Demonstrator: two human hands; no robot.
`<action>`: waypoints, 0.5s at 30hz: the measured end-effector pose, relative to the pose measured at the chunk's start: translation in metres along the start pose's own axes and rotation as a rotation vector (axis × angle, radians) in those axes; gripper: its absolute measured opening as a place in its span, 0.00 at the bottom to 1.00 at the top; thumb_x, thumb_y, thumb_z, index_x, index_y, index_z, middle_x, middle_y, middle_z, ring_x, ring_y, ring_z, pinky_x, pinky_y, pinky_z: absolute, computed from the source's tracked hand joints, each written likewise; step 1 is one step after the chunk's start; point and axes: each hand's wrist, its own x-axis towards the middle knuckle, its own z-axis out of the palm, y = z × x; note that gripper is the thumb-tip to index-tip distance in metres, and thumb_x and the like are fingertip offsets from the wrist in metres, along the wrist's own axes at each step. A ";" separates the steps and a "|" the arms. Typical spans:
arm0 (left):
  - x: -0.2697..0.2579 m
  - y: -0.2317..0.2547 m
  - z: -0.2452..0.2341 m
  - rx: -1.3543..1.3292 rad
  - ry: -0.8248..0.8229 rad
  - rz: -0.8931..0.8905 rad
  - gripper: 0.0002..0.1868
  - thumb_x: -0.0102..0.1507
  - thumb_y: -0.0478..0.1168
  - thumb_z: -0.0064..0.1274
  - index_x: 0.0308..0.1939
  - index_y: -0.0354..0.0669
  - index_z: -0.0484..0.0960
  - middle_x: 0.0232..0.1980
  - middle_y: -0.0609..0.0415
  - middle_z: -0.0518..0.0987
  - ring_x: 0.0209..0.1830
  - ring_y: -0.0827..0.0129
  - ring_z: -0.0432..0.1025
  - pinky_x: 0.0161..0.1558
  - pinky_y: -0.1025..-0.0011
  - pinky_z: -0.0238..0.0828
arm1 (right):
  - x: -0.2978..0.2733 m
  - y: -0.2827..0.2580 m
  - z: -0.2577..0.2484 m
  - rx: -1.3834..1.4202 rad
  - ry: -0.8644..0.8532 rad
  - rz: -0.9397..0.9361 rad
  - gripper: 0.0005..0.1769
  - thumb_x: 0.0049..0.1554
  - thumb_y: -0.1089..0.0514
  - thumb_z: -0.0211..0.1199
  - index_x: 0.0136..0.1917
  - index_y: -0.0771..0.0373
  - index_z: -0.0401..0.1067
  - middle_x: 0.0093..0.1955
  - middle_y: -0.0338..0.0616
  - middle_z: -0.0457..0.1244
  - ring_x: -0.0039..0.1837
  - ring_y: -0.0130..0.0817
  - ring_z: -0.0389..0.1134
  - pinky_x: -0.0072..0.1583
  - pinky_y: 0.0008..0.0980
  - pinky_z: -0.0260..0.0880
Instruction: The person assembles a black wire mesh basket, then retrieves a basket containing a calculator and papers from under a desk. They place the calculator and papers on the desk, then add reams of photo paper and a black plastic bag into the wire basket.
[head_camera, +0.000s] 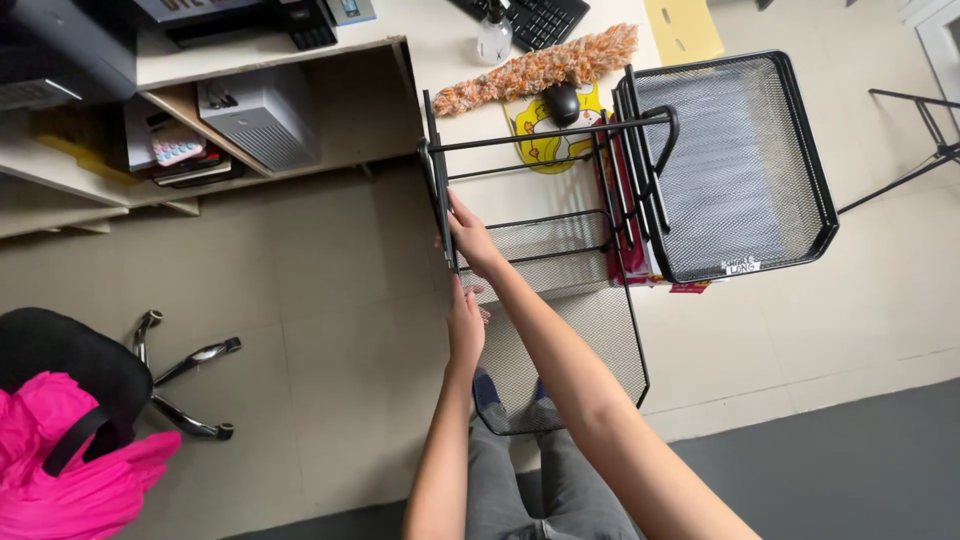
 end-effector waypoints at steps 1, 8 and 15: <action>-0.002 0.004 -0.003 0.004 -0.002 -0.001 0.31 0.73 0.36 0.34 0.81 0.52 0.49 0.51 0.49 0.84 0.25 0.69 0.76 0.28 0.69 0.75 | -0.002 -0.001 -0.002 0.004 0.002 0.001 0.31 0.68 0.54 0.50 0.82 0.52 0.52 0.40 0.34 0.59 0.37 0.25 0.64 0.43 0.30 0.72; -0.021 0.032 -0.018 0.241 0.242 0.428 0.29 0.71 0.35 0.45 0.76 0.35 0.59 0.62 0.35 0.73 0.58 0.46 0.71 0.54 0.57 0.71 | -0.054 -0.002 -0.063 -0.488 0.068 -0.199 0.25 0.67 0.57 0.57 0.75 0.59 0.61 0.61 0.44 0.67 0.58 0.31 0.70 0.60 0.32 0.72; -0.051 0.080 0.004 0.321 0.233 0.624 0.14 0.67 0.32 0.49 0.56 0.42 0.78 0.58 0.44 0.73 0.60 0.51 0.69 0.61 0.57 0.68 | -0.170 -0.055 -0.150 -1.144 0.500 -0.554 0.18 0.56 0.71 0.59 0.59 0.64 0.73 0.61 0.54 0.65 0.65 0.53 0.64 0.66 0.45 0.65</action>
